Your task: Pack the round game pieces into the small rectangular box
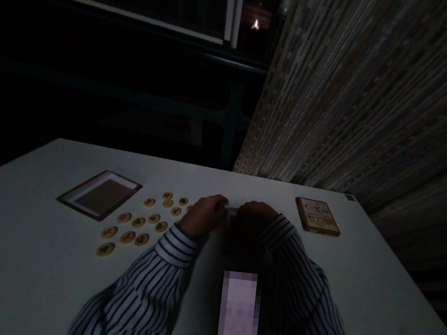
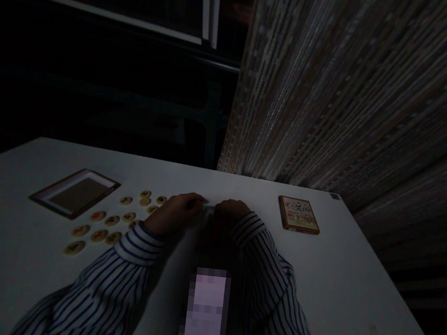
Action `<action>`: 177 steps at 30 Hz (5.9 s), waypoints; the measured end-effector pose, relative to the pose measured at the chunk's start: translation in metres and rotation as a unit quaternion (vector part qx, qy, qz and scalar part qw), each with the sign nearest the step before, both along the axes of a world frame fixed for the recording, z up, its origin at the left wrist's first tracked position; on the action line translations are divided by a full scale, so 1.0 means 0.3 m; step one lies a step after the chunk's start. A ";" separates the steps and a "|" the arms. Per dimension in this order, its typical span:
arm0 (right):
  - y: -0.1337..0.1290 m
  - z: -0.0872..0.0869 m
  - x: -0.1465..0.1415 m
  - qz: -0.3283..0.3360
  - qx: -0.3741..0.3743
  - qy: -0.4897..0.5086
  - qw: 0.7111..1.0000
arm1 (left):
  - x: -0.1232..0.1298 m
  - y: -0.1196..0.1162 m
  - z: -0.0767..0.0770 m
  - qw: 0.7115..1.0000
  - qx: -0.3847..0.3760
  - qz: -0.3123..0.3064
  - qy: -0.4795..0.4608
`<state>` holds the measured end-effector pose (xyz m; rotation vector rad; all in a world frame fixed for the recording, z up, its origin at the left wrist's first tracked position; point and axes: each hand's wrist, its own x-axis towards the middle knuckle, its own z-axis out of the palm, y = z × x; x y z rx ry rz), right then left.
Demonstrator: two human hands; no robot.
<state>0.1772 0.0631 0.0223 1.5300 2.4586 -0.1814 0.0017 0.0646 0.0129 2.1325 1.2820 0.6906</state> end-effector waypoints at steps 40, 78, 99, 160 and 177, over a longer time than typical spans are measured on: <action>-0.011 0.006 -0.005 -0.001 -0.027 -0.014 1.000 | -0.004 0.005 -0.007 1.000 -0.003 -0.017 0.018; -0.014 0.009 -0.015 -0.005 -0.043 -0.019 0.999 | -0.006 0.005 -0.002 0.998 0.012 -0.024 0.055; -0.109 0.086 0.082 -0.027 0.102 0.063 0.992 | -0.008 -0.009 0.020 0.998 0.035 -0.017 0.048; -0.297 -0.233 0.135 -0.230 0.131 0.337 0.904 | 0.013 -0.296 -0.170 0.998 -0.028 0.024 -0.054; -0.293 -0.266 0.149 -0.245 0.124 0.347 0.897 | 0.013 -0.297 -0.174 0.998 -0.036 0.021 -0.055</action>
